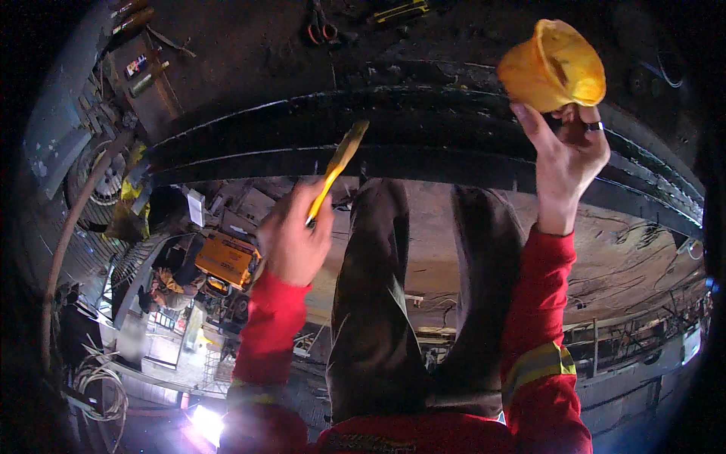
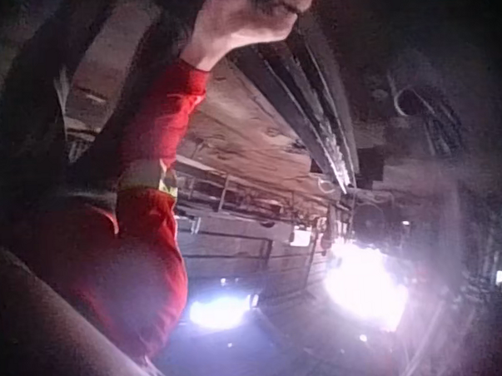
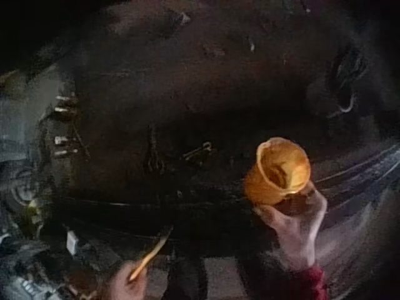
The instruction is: The person applies a dark sealant to a curved metal seam using a yellow brush and a small yellow cup. They repeatedly dip the brush into the cup and spread the substance along the seam. Later, they pour more sealant from a can into the cup to continue the application.
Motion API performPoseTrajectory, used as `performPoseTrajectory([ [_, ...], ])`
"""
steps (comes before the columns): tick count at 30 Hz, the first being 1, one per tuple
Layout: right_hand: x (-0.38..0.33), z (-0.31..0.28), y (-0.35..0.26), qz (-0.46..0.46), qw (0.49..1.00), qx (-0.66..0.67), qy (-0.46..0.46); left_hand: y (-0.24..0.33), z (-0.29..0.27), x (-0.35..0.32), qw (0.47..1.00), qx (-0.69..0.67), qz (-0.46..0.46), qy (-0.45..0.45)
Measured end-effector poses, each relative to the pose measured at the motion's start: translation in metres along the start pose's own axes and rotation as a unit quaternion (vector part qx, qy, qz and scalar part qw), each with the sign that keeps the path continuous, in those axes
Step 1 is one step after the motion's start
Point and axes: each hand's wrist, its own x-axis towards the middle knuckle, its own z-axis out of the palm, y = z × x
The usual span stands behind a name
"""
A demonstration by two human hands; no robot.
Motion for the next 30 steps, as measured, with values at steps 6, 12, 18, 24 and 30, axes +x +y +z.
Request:
performPoseTrajectory([
  [6,-0.011,-0.031,-0.030,0.003,0.999,0.042,0.005,0.027,0.103,-0.050,0.989,0.048,0.096,0.098],
  [12,-0.037,-0.080,-0.057,-0.029,0.999,-0.007,0.021,-0.014,0.137,-0.069,0.964,0.101,0.098,0.226],
  [18,-0.082,-0.109,-0.043,-0.066,0.994,-0.084,-0.004,-0.051,0.141,-0.052,0.947,0.122,0.078,0.286],
  [24,-0.133,-0.129,-0.014,-0.067,0.995,-0.076,-0.023,-0.019,0.179,-0.066,0.954,-0.004,0.174,0.244],
  [30,-0.147,-0.166,0.035,-0.079,0.995,-0.052,-0.028,0.018,0.189,-0.068,0.941,-0.086,0.224,0.238],
])
